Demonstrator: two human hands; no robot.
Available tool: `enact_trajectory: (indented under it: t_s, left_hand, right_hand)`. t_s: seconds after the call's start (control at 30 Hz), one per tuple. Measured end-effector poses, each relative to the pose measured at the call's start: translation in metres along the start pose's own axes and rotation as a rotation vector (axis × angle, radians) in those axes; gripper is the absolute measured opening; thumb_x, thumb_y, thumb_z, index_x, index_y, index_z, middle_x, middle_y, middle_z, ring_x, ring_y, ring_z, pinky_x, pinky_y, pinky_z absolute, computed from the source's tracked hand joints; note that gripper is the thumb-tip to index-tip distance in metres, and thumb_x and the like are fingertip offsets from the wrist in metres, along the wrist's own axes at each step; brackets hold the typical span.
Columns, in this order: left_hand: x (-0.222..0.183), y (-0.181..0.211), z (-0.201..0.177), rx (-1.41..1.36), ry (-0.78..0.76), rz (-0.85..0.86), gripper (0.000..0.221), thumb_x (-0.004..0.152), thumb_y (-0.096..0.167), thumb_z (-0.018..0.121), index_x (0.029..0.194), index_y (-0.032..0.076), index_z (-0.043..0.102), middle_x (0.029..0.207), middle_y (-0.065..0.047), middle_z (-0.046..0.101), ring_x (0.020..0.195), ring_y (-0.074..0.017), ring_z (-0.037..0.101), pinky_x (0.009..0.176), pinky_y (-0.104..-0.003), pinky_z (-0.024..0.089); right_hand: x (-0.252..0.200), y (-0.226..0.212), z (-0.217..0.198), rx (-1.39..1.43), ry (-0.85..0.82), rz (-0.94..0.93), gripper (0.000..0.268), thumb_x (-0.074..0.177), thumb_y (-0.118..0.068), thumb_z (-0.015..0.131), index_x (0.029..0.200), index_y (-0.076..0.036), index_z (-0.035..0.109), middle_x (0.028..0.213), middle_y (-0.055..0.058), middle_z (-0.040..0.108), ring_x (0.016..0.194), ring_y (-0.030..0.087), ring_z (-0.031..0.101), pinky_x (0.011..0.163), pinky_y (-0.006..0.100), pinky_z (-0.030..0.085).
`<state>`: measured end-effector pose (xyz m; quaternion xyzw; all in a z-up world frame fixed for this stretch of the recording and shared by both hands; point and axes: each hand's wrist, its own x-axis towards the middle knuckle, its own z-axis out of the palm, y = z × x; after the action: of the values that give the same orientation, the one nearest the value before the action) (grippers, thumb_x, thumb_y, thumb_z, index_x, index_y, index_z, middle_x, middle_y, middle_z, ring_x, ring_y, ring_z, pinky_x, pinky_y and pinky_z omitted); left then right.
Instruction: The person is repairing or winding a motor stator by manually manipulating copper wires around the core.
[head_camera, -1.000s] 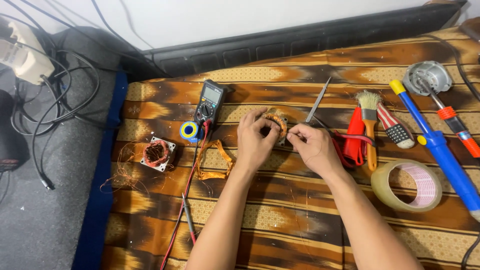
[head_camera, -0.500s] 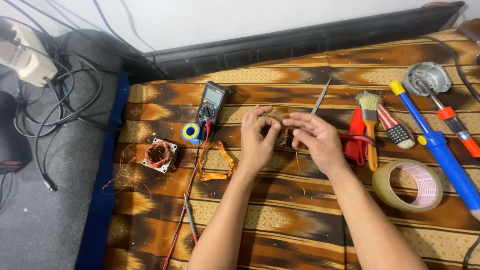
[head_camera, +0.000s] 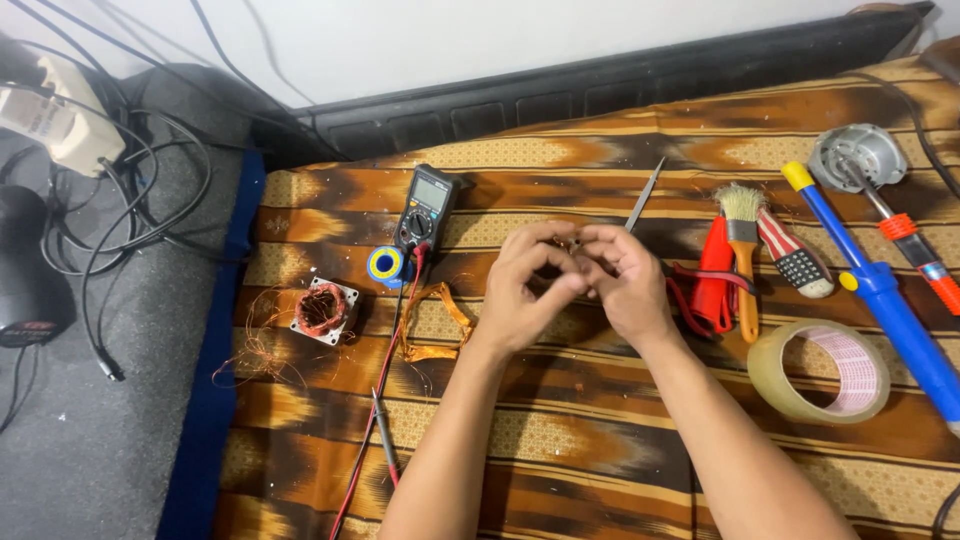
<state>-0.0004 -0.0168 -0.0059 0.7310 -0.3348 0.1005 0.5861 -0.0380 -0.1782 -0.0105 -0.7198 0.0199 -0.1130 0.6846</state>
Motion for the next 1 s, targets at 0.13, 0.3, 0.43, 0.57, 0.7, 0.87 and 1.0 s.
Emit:
enact_trajectory:
  t_s: [0.13, 0.3, 0.43, 0.57, 0.7, 0.87, 1.0]
  left_hand:
    - [0.0, -0.009, 0.0, -0.091, 0.119, 0.005, 0.024, 0.089, 0.022, 0.079, 0.072, 0.011, 0.066, 0.099, -0.009, 0.074, 0.097, -0.0294, 0.069, 0.089, -0.041, 0.052]
    - [-0.003, -0.024, -0.001, -0.459, 0.396, -0.257, 0.038, 0.103, 0.019, 0.063, 0.067, 0.008, 0.057, 0.06, -0.009, 0.063, 0.066, -0.0181, 0.064, 0.064, -0.029, 0.051]
    - [-0.001, -0.033, -0.02, -0.746, 0.452, -0.223, 0.048, 0.109, 0.036, 0.05, 0.066, 0.017, 0.042, 0.049, 0.002, 0.034, 0.048, -0.0153, 0.051, 0.052, -0.024, 0.045]
    - [0.007, -0.018, -0.044, -0.906, 0.503, -0.156, 0.056, 0.11, 0.054, 0.033, 0.066, 0.022, 0.044, 0.05, 0.011, 0.028, 0.039, -0.0089, 0.035, 0.046, -0.022, 0.042]
    - [0.0, 0.013, -0.066, -0.701, 0.487, -0.018, 0.052, 0.113, 0.046, 0.035, 0.071, 0.018, 0.047, 0.051, 0.013, 0.02, 0.037, -0.0034, 0.033, 0.047, -0.019, 0.042]
    - [-0.035, 0.103, -0.082, -0.301, 0.21, -0.032, 0.068, 0.109, 0.051, 0.031, 0.087, 0.002, 0.074, 0.051, 0.003, 0.035, 0.049, -0.0085, 0.031, 0.052, -0.026, 0.021]
    - [-0.052, 0.157, -0.097, -0.062, 0.01, -0.066, 0.077, 0.106, 0.06, 0.023, 0.091, 0.008, 0.079, 0.055, 0.005, 0.035, 0.051, -0.009, 0.034, 0.05, -0.026, 0.025]
  right_hand:
    - [0.005, 0.007, -0.006, 0.016, 0.014, 0.019, 0.021, 0.093, 0.002, 0.066, 0.113, -0.002, 0.067, 0.082, 0.01, 0.074, 0.058, 0.014, 0.065, 0.055, 0.026, 0.059]
    - [0.01, 0.033, -0.015, -0.01, 0.035, 0.072, 0.017, 0.082, 0.003, 0.064, 0.096, -0.006, 0.067, 0.069, 0.006, 0.066, 0.048, 0.011, 0.057, 0.046, 0.026, 0.049]
    - [0.013, 0.039, -0.028, 0.023, 0.163, -0.007, 0.014, 0.083, -0.003, 0.06, 0.092, -0.01, 0.067, 0.068, 0.0, 0.055, 0.055, 0.005, 0.045, 0.05, 0.02, 0.039]
    - [0.015, 0.03, -0.05, 0.073, 0.298, -0.116, 0.018, 0.085, 0.001, 0.051, 0.097, -0.008, 0.061, 0.068, 0.0, 0.048, 0.055, 0.004, 0.041, 0.051, 0.018, 0.033]
    - [-0.012, -0.005, -0.079, 0.273, 0.336, -0.113, 0.017, 0.091, 0.001, 0.051, 0.103, -0.011, 0.055, 0.069, -0.005, 0.04, 0.053, 0.0, 0.036, 0.046, 0.015, 0.029]
    - [-0.113, -0.075, -0.148, 0.137, 0.485, -0.082, 0.016, 0.094, -0.007, 0.06, 0.102, -0.018, 0.05, 0.07, -0.003, 0.045, 0.059, 0.006, 0.041, 0.053, 0.02, 0.03]
    - [-0.215, -0.087, -0.238, 0.092, 0.612, -0.244, 0.023, 0.092, 0.001, 0.054, 0.107, -0.016, 0.051, 0.084, 0.0, 0.051, 0.066, 0.009, 0.043, 0.061, 0.022, 0.035]
